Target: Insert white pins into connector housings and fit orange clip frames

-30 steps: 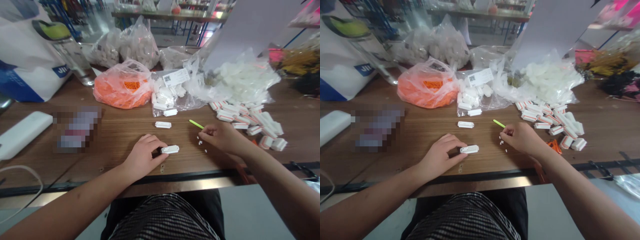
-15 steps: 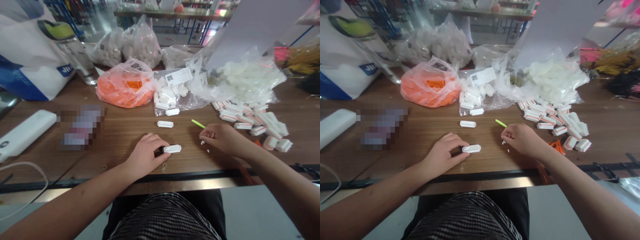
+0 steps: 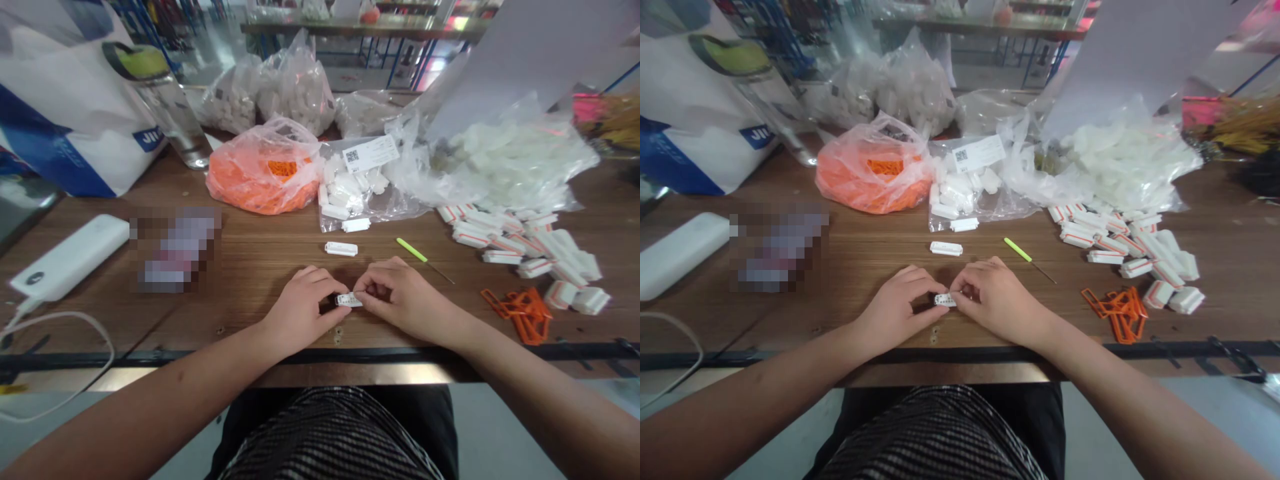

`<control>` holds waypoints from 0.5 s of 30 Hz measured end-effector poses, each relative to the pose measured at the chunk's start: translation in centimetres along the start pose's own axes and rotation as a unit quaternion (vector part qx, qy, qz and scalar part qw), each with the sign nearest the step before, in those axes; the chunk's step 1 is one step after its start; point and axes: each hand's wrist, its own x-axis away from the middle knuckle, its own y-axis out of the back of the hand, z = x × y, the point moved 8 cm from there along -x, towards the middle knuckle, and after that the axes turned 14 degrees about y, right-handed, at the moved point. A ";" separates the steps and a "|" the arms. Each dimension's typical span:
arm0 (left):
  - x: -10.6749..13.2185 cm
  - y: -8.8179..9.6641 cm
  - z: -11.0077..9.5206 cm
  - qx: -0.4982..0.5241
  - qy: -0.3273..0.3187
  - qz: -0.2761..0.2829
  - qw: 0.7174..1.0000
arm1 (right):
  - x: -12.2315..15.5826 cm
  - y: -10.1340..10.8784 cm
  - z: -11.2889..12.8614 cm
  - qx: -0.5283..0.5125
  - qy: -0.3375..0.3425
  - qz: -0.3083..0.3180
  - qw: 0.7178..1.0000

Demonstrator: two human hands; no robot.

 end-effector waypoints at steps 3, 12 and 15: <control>0.0 0.0 0.1 0.001 0.001 0.000 1.000 | -0.1 -0.2 0.0 0.026 0.017 0.008 0.999; 0.0 0.0 0.0 0.007 0.003 -0.006 1.000 | 0.9 0.1 3.1 0.169 0.126 -0.016 0.977; 0.0 0.2 -0.1 0.011 0.003 -0.010 1.000 | 1.4 -0.4 3.9 0.213 0.143 -0.027 0.966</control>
